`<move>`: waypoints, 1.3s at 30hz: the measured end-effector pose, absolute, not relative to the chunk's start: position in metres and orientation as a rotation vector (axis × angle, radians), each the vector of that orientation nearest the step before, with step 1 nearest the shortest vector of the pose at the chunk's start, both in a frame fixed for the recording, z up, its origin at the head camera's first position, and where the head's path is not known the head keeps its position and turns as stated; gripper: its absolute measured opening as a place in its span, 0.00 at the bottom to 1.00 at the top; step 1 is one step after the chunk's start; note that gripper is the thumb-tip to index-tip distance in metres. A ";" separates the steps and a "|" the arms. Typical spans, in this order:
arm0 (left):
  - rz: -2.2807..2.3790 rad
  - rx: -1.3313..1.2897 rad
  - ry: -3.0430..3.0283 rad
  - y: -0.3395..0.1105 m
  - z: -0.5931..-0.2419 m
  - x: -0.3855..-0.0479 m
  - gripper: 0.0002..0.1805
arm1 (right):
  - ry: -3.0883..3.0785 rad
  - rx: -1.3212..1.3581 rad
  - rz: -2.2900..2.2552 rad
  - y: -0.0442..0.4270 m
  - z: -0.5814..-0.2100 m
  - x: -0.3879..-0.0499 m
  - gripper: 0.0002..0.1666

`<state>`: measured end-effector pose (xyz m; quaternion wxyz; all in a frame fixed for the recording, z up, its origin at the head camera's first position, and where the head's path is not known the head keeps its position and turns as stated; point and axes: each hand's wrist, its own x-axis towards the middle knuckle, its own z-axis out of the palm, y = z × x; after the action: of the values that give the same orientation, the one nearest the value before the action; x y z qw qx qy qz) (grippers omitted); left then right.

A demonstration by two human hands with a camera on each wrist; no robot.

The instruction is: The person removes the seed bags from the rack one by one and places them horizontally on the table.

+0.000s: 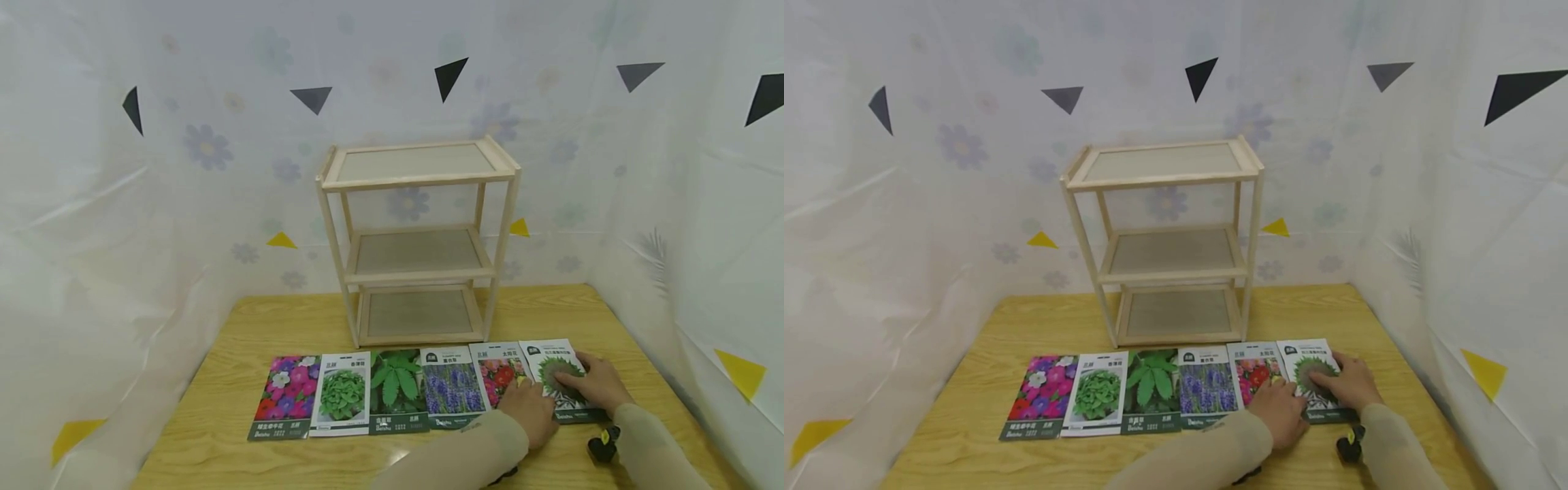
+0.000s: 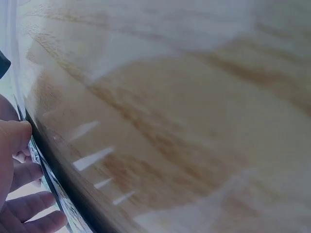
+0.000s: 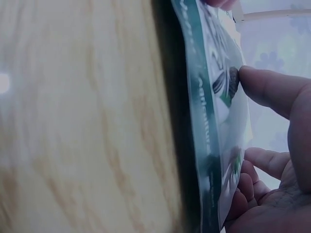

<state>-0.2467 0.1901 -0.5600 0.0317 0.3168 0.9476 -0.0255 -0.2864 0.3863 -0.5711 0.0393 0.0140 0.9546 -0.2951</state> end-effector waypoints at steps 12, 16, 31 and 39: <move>-0.034 0.994 2.853 0.186 -0.559 -0.243 0.24 | 2.890 0.063 -0.937 0.388 -0.570 -0.284 0.59; -0.031 1.003 2.872 0.186 -0.561 -0.241 0.24 | 2.901 0.071 -0.928 0.387 -0.570 -0.283 0.59; -0.058 1.038 2.907 0.184 -0.562 -0.237 0.22 | 2.960 0.050 -0.891 0.385 -0.572 -0.281 0.58; -0.090 1.055 2.925 0.183 -0.562 -0.236 0.22 | 2.957 0.077 -0.899 0.386 -0.576 -0.281 0.59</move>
<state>-0.2363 0.1828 -0.5622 0.0153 0.3391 0.9402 -0.0289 -0.2814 0.3863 -0.5756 0.0249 0.0250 0.9561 -0.2908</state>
